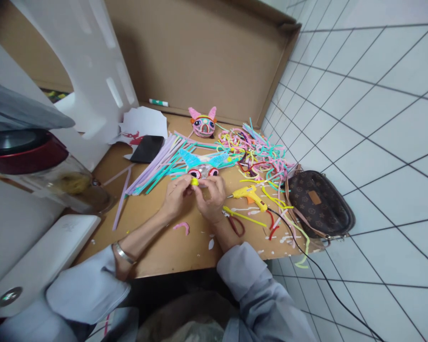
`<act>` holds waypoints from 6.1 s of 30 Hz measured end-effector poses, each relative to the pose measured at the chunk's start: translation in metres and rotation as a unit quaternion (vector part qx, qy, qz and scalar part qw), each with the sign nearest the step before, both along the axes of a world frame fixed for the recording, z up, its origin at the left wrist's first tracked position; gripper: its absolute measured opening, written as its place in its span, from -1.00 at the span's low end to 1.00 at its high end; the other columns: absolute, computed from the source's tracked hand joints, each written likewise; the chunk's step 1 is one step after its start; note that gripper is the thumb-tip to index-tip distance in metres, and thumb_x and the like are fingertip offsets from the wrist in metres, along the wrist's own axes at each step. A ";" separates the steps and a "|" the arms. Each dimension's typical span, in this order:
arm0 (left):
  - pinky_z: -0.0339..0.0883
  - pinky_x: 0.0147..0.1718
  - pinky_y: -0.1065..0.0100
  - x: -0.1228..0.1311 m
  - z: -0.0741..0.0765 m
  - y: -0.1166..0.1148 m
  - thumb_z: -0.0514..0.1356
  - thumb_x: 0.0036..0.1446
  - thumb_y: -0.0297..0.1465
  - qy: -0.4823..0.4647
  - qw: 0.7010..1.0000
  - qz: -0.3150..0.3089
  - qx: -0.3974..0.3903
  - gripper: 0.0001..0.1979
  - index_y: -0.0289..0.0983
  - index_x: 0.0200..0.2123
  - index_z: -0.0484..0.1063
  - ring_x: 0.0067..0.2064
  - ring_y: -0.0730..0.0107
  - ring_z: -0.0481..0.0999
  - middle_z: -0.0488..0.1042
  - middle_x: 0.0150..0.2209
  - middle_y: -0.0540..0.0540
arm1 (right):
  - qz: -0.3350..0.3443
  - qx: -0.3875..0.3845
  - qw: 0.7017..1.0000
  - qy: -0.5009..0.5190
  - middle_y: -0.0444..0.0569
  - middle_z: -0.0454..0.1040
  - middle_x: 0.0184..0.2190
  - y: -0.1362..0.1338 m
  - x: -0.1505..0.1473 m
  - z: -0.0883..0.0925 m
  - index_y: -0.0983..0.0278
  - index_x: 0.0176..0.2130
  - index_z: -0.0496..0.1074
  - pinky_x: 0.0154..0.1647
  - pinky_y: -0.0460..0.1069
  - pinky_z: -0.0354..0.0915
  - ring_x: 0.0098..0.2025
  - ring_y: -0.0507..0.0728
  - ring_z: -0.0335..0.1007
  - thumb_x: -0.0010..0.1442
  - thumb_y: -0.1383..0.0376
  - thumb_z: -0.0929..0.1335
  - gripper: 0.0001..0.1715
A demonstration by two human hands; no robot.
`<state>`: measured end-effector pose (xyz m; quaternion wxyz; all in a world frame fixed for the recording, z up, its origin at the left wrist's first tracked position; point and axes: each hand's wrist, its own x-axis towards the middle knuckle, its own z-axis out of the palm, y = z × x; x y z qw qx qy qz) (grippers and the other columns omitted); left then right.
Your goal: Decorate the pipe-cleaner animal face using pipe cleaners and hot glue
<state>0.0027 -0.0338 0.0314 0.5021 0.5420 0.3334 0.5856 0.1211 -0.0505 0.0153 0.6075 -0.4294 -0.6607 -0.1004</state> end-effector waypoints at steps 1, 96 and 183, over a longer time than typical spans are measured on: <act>0.07 -0.47 0.33 0.000 0.000 0.000 0.16 0.13 -0.09 -0.002 1.000 -0.003 -0.001 -0.59 -0.24 -0.60 0.26 -0.51 0.46 0.11 0.16 -0.60 0.05 | 0.003 0.005 1.000 0.001 -0.03 0.44 -0.30 0.000 0.000 0.000 0.21 -0.20 0.50 -0.18 0.05 0.45 -0.21 0.12 0.45 0.26 0.23 0.41 -0.89; 0.08 -0.45 0.40 -0.002 0.003 0.004 0.28 0.01 -0.17 -0.005 0.996 -0.075 -0.050 -0.68 -0.28 -0.56 0.37 -0.51 0.51 0.21 0.35 -0.59 0.05 | 0.019 -0.011 1.000 -0.017 0.03 0.40 -0.23 -0.003 0.003 -0.001 0.23 -0.06 0.48 -0.19 0.09 0.46 -0.16 0.16 0.41 0.26 0.30 0.33 -0.75; 0.01 -0.49 0.43 -0.001 -0.003 0.007 0.31 -0.01 -0.13 0.030 0.996 -0.079 -0.043 -0.65 -0.29 -0.56 0.38 -0.52 0.54 0.14 0.29 -0.60 0.07 | 0.031 0.011 0.999 0.007 -0.02 0.40 -0.23 -0.007 0.002 0.005 0.20 -0.06 0.35 -0.19 0.07 0.39 -0.17 0.15 0.39 0.22 0.34 0.32 -0.74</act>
